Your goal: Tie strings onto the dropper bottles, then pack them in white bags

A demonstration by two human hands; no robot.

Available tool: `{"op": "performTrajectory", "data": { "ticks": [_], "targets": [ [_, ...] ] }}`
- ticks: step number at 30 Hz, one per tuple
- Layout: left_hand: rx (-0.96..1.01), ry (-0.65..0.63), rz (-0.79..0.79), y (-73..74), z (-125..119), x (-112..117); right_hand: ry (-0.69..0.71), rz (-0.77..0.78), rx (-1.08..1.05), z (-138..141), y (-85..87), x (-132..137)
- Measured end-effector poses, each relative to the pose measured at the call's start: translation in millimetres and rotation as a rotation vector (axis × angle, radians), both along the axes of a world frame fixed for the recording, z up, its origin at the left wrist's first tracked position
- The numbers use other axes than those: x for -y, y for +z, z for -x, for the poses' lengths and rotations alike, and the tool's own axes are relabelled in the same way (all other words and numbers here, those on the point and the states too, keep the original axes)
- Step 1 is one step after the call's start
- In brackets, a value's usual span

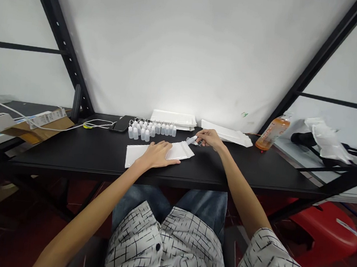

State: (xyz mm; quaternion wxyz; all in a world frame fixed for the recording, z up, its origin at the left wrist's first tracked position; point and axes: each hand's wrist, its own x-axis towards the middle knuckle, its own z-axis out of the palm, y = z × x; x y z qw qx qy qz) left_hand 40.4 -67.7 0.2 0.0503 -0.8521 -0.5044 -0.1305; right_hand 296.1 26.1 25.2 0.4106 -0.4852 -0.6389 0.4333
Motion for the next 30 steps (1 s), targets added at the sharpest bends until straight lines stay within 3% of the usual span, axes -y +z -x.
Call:
{"op": "performTrajectory", "data": {
  "ticks": [5,16,21,25,30],
  "targets": [
    [0.017,0.004,-0.015,-5.4,0.2,-2.8,0.076,-0.079,-0.074,-2.2,4.5,5.7],
    [-0.007,-0.017,-0.104,-9.4,1.5,2.2,0.271,-0.051,0.137,1.1,3.7,12.8],
    [0.083,-0.009,-0.041,-14.1,10.6,-7.3,0.292,-0.059,0.187,-0.1,3.7,12.6],
    [0.197,0.055,0.067,-10.9,13.0,-15.4,0.303,-0.035,0.223,-3.0,4.7,12.3],
    [0.223,0.098,-0.004,-4.3,4.4,-15.9,0.338,-0.027,0.234,-6.0,3.8,9.5]
  ]
}}
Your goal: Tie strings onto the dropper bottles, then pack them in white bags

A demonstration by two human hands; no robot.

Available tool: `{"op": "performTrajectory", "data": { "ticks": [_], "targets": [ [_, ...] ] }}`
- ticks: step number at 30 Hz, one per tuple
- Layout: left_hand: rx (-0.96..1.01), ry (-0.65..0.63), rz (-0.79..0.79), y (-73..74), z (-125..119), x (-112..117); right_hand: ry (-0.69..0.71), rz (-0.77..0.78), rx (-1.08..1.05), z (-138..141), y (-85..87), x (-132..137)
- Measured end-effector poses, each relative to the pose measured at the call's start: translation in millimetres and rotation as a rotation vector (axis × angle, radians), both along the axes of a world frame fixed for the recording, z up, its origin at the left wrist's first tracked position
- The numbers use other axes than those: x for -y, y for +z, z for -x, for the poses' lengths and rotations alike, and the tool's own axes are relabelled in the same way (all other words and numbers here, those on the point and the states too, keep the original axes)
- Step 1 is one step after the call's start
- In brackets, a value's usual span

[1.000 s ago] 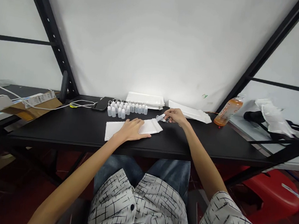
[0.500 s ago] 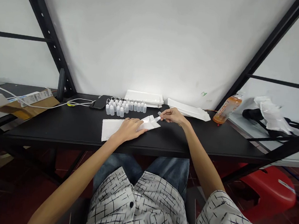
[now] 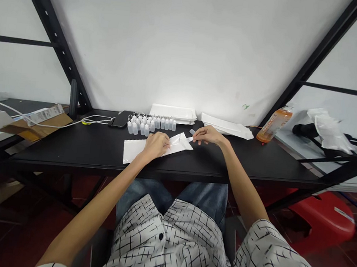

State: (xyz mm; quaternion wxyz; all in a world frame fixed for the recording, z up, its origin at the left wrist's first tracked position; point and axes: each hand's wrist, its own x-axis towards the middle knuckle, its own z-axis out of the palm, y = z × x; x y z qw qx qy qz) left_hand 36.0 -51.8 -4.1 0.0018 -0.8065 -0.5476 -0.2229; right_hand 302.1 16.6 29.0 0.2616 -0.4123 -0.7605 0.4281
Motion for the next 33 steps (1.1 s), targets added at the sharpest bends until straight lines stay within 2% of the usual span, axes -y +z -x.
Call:
{"op": "performTrajectory", "data": {
  "ticks": [7,11,17,21,26,29,31,33],
  "targets": [
    [0.123,0.011,-0.042,-3.6,-0.7,2.9,-0.038,-0.079,-0.046,2.1,3.8,4.1],
    [0.238,0.022,-0.100,-5.6,0.5,2.3,0.005,-0.109,-0.021,5.8,4.7,6.8],
    [0.399,0.024,-0.180,-6.4,0.4,1.3,0.111,-0.093,-0.110,16.2,5.8,11.0],
    [0.410,0.021,-0.195,-5.2,-0.9,3.3,0.168,-0.055,-0.113,31.3,1.8,15.8],
    [0.329,0.072,-0.167,-1.6,-0.9,8.0,0.226,0.035,-0.058,42.3,-6.2,16.1],
    [0.262,0.092,-0.134,-0.5,0.1,9.4,0.128,0.001,-0.028,31.1,-4.5,11.4],
    [0.207,0.100,-0.105,-0.6,1.0,9.4,-0.047,-0.123,0.012,18.4,-2.6,5.9],
    [0.164,0.099,-0.082,-1.0,1.9,9.2,-0.291,-0.307,0.137,5.7,-2.3,-0.3]
  ]
}}
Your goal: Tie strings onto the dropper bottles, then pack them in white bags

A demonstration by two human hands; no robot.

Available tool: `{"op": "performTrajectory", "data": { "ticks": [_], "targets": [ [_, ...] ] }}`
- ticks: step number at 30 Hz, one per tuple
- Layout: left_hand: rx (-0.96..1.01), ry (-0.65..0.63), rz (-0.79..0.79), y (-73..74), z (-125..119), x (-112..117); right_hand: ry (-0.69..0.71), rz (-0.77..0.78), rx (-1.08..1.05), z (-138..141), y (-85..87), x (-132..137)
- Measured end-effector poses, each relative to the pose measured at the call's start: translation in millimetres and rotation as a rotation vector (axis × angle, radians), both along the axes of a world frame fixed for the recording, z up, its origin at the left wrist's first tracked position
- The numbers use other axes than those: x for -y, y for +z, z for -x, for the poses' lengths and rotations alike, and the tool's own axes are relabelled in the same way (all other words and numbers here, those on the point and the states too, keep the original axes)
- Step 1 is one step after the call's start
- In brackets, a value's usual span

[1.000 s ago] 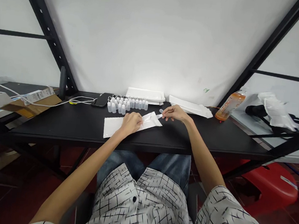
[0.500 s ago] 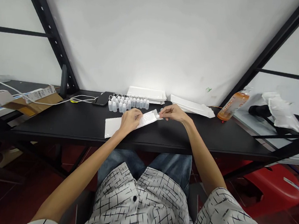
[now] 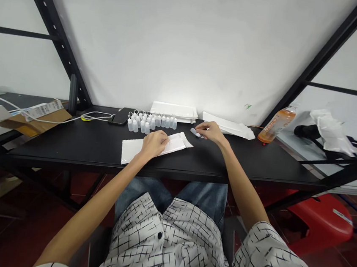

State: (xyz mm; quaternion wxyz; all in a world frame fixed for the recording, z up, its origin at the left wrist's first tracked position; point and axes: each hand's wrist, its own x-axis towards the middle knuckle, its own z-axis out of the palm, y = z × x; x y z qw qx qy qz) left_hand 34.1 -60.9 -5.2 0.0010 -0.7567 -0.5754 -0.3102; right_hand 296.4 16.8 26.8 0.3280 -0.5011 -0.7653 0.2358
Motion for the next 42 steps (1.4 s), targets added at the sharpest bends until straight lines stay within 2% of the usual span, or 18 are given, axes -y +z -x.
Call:
{"op": "performTrajectory", "data": {
  "ticks": [2,3,6,9,12,16,20,23,25,29,34,42],
  "targets": [
    [-0.024,-0.006,0.012,-0.3,0.7,-0.2,-0.214,-0.113,0.167,-8.8,-1.6,-5.0],
    [-0.031,-0.008,0.014,-0.4,0.9,-0.2,-0.267,-0.113,0.249,-11.0,-2.8,-6.7],
    [-0.048,-0.010,0.011,0.4,0.8,0.4,-0.262,-0.027,0.424,-10.3,-6.7,-8.6],
    [-0.055,-0.005,0.012,1.8,0.2,1.4,-0.230,-0.040,0.470,-7.1,-9.3,-10.1],
    [-0.043,0.000,0.008,2.7,-0.3,1.8,-0.168,-0.045,0.376,-10.0,-10.3,-13.4],
    [-0.023,0.004,-0.008,2.7,-0.2,1.8,0.019,0.031,0.136,-15.6,-6.2,-12.2],
    [-0.008,0.005,-0.021,3.1,-0.1,2.6,0.194,0.205,-0.112,-13.7,4.1,1.2],
    [-0.006,0.011,-0.007,4.5,-0.4,4.0,0.269,0.355,-0.148,-10.7,9.4,11.0],
    [-0.002,0.012,0.000,5.4,-0.7,4.8,0.307,0.381,-0.118,-8.0,10.1,14.1],
    [0.007,0.005,-0.006,5.7,-1.0,5.2,0.385,0.357,-0.068,6.7,6.6,12.5],
    [0.032,0.013,-0.015,5.6,3.5,2.9,0.470,0.259,-0.104,35.9,-0.8,4.6],
    [0.075,-0.070,-0.009,4.9,19.8,-6.4,0.370,0.170,-0.266,43.4,-6.0,-2.3]
  ]
}}
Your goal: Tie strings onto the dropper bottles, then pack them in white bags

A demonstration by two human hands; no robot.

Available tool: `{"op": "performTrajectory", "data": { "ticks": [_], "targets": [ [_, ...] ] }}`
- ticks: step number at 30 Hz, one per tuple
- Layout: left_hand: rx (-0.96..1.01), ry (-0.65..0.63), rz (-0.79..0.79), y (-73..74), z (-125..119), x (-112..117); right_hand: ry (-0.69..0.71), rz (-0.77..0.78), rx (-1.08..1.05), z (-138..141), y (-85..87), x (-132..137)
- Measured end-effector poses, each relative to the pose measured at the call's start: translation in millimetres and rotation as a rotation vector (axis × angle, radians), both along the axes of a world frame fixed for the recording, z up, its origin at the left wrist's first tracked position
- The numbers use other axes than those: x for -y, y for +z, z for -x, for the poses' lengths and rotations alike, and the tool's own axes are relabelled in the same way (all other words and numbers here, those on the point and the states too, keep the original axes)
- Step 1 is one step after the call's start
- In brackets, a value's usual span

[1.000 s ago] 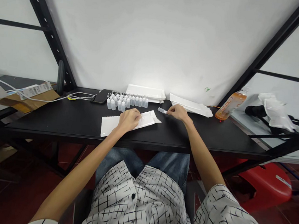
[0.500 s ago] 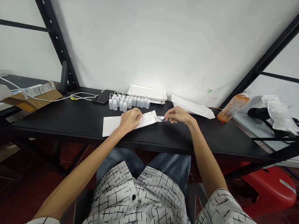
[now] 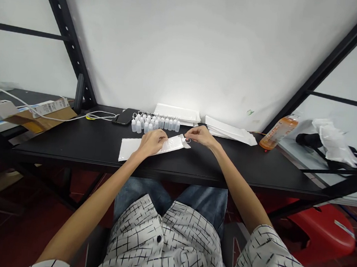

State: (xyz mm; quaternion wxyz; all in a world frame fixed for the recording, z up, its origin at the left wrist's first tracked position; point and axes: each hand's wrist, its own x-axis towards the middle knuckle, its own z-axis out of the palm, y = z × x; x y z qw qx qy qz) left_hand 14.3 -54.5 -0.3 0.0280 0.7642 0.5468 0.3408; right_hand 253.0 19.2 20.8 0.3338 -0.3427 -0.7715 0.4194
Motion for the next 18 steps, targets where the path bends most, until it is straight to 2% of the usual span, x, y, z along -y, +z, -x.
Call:
{"op": "performTrajectory", "data": {
  "ticks": [7,14,18],
  "targets": [
    [0.055,-0.029,0.003,-1.8,-0.2,-2.2,-0.029,0.121,-0.073,15.2,-5.4,9.5],
    [0.082,0.001,0.006,-0.3,-0.4,-0.9,-0.059,0.035,0.040,-4.1,-1.8,8.4],
    [0.052,0.004,0.000,-0.5,-1.4,-0.7,-0.016,-0.005,0.092,-3.5,-10.7,0.3]
  ]
}}
